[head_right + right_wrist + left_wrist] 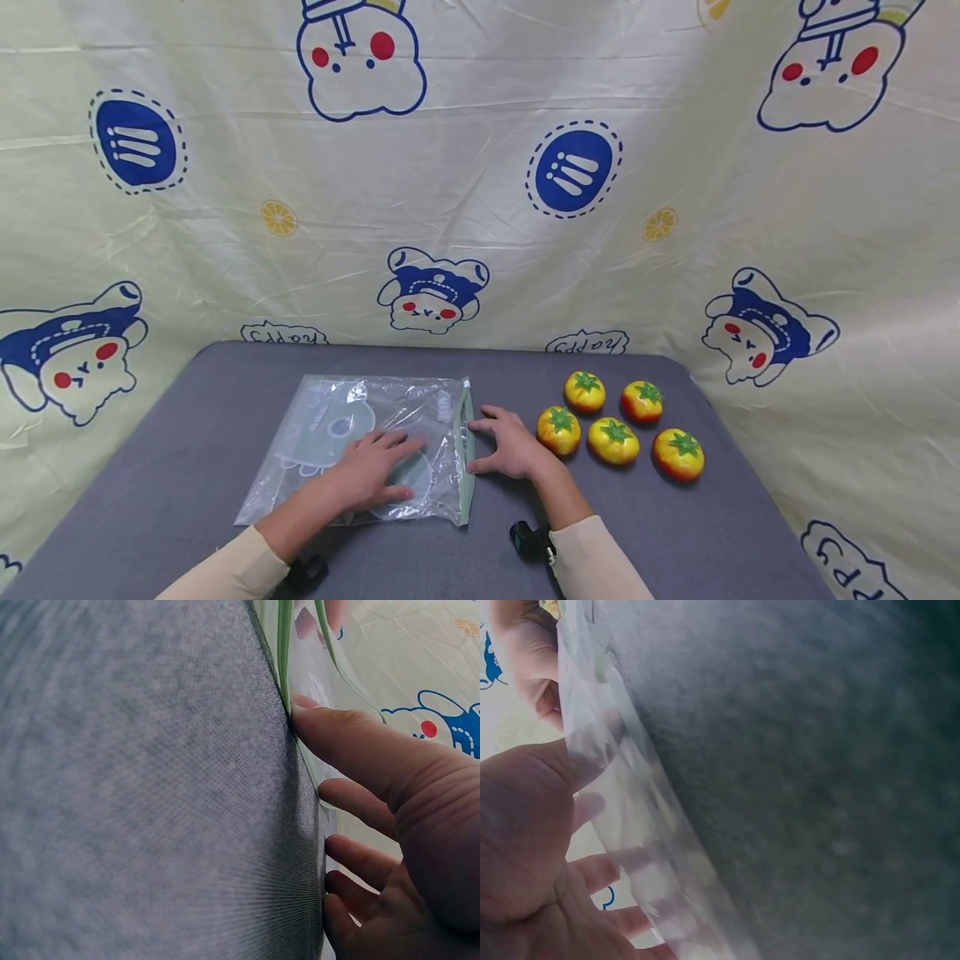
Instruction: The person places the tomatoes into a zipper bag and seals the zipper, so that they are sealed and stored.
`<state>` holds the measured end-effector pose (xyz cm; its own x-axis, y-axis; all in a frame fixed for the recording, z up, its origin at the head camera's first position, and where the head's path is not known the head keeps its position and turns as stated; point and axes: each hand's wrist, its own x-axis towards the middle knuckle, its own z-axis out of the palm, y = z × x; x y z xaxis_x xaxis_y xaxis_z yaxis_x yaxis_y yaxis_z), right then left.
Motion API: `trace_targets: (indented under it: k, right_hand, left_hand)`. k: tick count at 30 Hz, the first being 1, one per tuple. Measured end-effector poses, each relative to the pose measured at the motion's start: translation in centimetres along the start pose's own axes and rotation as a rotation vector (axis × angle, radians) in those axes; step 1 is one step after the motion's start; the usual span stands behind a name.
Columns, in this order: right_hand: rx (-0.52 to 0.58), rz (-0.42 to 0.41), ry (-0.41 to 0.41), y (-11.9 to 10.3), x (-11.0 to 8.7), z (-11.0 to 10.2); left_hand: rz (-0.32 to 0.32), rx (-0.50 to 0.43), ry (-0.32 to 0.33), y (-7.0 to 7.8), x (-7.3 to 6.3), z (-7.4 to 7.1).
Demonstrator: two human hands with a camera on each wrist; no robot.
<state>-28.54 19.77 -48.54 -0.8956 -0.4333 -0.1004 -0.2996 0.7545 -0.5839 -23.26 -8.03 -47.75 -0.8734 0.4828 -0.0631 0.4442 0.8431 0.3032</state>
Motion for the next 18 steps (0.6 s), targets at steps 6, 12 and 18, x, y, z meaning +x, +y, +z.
trace_targets:
  k: [6,12,18]
  right_hand:
    - [-0.015,0.007,0.001,0.2,0.0,0.1]
    - [-0.018,0.009,0.001,0.2,0.2,0.2]
    - [-0.010,0.016,0.001,0.2,0.2,0.1]
  left_hand:
    - [-0.013,0.011,0.003,0.9,0.2,0.0]
    - [-0.102,0.054,-0.023,2.1,0.6,0.4]
    - [-0.143,0.104,-0.062,2.7,0.9,0.7]
